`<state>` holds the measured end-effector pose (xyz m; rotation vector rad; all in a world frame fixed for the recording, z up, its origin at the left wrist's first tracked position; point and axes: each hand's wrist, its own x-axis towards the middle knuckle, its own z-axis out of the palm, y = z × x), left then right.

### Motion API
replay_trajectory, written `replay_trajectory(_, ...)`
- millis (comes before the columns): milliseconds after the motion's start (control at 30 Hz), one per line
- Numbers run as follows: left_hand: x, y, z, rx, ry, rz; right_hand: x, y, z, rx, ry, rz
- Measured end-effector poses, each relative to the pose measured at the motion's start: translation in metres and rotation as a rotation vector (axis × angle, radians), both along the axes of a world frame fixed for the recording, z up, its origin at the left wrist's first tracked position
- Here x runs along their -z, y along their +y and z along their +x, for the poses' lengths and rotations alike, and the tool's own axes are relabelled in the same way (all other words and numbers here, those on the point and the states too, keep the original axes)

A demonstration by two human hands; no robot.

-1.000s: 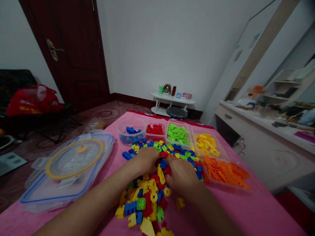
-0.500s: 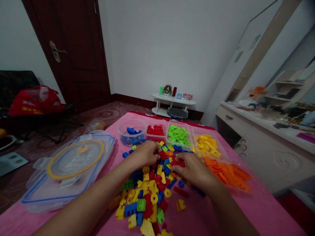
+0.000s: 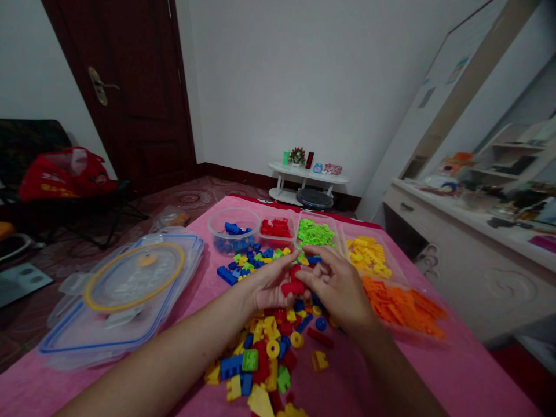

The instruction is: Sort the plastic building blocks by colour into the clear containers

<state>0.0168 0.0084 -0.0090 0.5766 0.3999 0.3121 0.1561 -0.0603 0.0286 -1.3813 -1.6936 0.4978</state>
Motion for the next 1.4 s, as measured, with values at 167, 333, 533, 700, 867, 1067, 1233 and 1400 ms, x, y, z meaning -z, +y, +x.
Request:
replay_trajectory(167, 0.002, 0.005, -0.001, -0.116, -0.001, -0.077, -0.003, 0.001, 0.009, 0.035, 0.024, 0.131)
replay_trajectory(333, -0.018, 0.033, -0.002, -0.479, 0.049, -0.032, -0.003, 0.002, 0.015, 0.073, 0.002, 0.114)
replay_trajectory(533, -0.051, 0.096, 0.008, -0.813, 0.376, 0.269, -0.004, 0.003, 0.021, 0.106, -0.031, 0.129)
replay_trajectory(700, -0.051, 0.098, 0.013, -0.878, 0.424, 0.535, 0.000, 0.009, 0.030, 0.138, -0.169, 0.140)
replay_trajectory(867, -0.024, 0.067, 0.012, -0.565, 0.554, 1.183, 0.023, 0.016, 0.028, 0.081, -0.308, 0.063)
replay_trajectory(1067, -0.005, 0.028, -0.001, -0.156, 0.956, 1.712, 0.043, 0.017, 0.023, 0.026, -0.529, -0.050)
replay_trajectory(1233, 0.008, 0.013, -0.002, -0.126, 1.051, 1.843, 0.029, 0.010, 0.032, 0.073, -0.654, -0.184)
replay_trajectory(1400, 0.012, 0.020, -0.003, -0.149, 0.992, 1.755, 0.011, 0.002, 0.044, -0.016, -0.755, -0.363)
